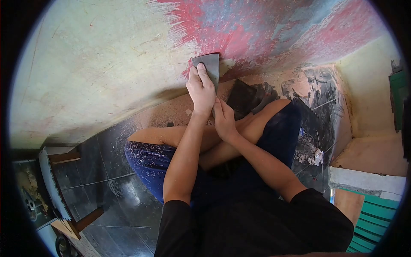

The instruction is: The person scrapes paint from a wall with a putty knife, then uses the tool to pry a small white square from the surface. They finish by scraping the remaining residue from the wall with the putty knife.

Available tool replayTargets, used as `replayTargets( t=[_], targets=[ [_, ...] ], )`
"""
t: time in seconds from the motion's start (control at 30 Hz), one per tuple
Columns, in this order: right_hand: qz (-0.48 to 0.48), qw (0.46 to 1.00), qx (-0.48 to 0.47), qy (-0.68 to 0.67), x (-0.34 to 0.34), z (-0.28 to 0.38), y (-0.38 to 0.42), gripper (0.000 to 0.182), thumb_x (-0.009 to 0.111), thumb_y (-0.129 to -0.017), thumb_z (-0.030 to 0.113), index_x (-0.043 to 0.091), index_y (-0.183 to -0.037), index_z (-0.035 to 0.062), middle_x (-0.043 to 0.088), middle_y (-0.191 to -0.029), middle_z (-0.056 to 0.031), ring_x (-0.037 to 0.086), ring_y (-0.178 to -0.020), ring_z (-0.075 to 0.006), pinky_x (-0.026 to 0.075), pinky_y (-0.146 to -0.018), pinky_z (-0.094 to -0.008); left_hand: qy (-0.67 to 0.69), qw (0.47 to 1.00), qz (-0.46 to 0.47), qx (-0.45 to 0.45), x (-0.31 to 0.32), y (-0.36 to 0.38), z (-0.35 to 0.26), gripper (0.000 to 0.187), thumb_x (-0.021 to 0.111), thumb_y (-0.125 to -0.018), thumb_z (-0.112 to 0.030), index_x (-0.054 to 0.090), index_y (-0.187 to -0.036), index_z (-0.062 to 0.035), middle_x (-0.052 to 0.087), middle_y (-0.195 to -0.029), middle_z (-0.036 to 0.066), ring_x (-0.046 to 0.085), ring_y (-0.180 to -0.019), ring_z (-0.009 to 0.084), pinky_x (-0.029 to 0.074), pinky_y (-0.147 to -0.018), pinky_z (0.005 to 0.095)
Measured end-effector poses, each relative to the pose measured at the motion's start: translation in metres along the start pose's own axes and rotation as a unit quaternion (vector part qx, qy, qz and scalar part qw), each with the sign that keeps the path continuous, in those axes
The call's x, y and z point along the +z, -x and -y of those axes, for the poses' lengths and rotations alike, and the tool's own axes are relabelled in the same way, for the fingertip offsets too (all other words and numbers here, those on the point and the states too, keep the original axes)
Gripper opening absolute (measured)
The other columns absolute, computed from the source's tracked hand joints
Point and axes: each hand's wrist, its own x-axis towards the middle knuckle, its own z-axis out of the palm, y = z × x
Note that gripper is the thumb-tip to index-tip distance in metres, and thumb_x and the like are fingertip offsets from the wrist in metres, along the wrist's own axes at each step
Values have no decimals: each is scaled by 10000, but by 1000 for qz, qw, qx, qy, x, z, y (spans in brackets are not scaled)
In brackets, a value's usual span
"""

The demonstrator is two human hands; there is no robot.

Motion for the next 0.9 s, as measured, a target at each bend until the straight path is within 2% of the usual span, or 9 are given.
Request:
replayTargets(
  t=[0.13,0.23,0.33,0.53,0.63,0.73,0.8,0.9],
  targets=[
    [-9,1000,-20,14,2,-1,0,392,436,-1133,289,618,-961,-13,535,-676,-37,478,-618,-113,401,-570,-334,-6,1000,0,-11,0,0,2,416,479,-1113,-260,455,-790,2,485,-631,238,478,-548,407,361,-561,505],
    [-4,999,17,-36,3,-9,0,395,429,-1134,288,616,-957,-12,530,-678,-36,470,-614,-113,398,-567,-333,-15,1000,10,-20,0,1,2,417,482,-1112,-255,444,-783,-2,471,-620,231,468,-544,401,353,-558,502],
    [-6,1000,-7,-14,2,-7,0,392,423,-1135,285,608,-942,-2,521,-677,-31,467,-613,-112,398,-567,-333,-15,1000,8,-22,1,1,2,419,486,-1112,-254,436,-779,-4,460,-613,225,452,-535,393,343,-554,500],
    [2,997,38,-64,1,-10,-1,388,418,-1136,283,596,-933,5,510,-672,-26,467,-610,-106,393,-562,-329,-9,1000,5,2,4,0,1,430,502,-1109,-252,423,-765,-7,427,-593,206,404,-513,369,322,-542,495],
    [-8,1000,-4,-27,2,-10,-3,385,417,-1136,281,604,-951,1,519,-677,-27,472,-604,-108,394,-560,-331,-6,1000,-1,2,4,0,3,431,507,-1108,-249,420,-760,-10,417,-585,197,388,-500,351,317,-532,487],
    [2,998,30,-55,2,-11,0,383,417,-1136,280,616,-971,-4,535,-683,-35,484,-607,-115,399,-566,-334,-6,1000,1,-1,3,1,3,430,511,-1107,-246,420,-758,-12,413,-581,189,380,-491,329,313,-524,481],
    [-2,998,24,-53,3,-12,-2,377,419,-1135,275,621,-990,-9,550,-693,-46,492,-613,-122,404,-571,-339,1,999,16,-47,2,2,3,451,512,-1116,-265,429,-756,-7,353,-635,91,317,-622,153,312,-553,397],
    [-14,1000,-16,-16,3,-5,-1,372,421,-1135,270,622,-999,-12,556,-700,-55,500,-616,-130,409,-573,-345,19,999,5,-33,4,0,2,451,513,-1116,-263,429,-756,-6,354,-637,84,315,-628,146,306,-550,393]
  ],
)
